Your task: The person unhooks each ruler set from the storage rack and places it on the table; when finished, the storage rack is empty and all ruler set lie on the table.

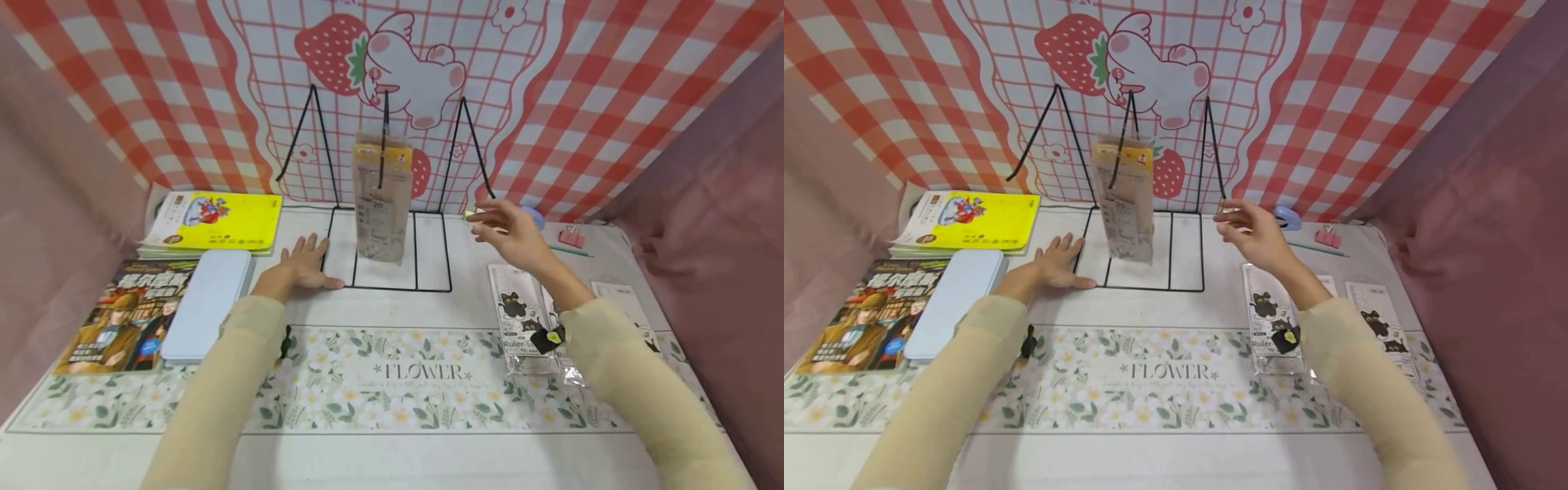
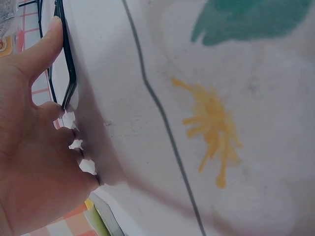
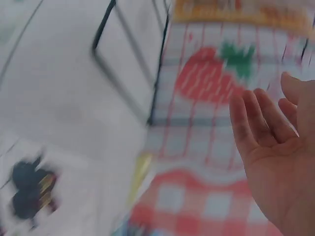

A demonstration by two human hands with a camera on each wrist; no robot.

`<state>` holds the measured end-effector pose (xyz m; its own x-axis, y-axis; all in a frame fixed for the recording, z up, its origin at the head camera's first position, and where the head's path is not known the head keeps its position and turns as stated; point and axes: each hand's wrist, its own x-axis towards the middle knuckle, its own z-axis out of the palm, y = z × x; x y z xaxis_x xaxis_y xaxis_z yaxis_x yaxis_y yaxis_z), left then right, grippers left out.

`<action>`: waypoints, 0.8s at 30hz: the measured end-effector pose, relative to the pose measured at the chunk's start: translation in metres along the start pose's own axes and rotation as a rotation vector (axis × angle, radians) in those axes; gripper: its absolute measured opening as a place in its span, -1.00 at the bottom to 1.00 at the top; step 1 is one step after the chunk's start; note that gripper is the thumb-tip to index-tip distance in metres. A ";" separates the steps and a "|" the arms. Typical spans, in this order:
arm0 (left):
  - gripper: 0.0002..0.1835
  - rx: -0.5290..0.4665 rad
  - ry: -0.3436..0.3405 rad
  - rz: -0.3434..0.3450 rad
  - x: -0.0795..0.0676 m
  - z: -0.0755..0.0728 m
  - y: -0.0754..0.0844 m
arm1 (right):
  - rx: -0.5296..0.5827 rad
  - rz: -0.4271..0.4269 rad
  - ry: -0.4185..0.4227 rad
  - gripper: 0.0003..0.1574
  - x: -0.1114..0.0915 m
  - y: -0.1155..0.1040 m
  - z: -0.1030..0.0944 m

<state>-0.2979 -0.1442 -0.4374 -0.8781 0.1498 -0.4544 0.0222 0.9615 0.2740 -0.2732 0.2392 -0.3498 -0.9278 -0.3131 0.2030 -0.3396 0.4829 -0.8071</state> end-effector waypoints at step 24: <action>0.17 -0.010 0.006 0.006 -0.001 0.000 -0.001 | 0.055 -0.329 0.190 -0.66 0.057 -0.091 0.075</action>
<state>-0.2976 -0.1452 -0.4371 -0.8808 0.1541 -0.4478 0.0227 0.9582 0.2853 -0.2835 0.1160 -0.3061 -0.7843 -0.2842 0.5515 -0.6202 0.3354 -0.7092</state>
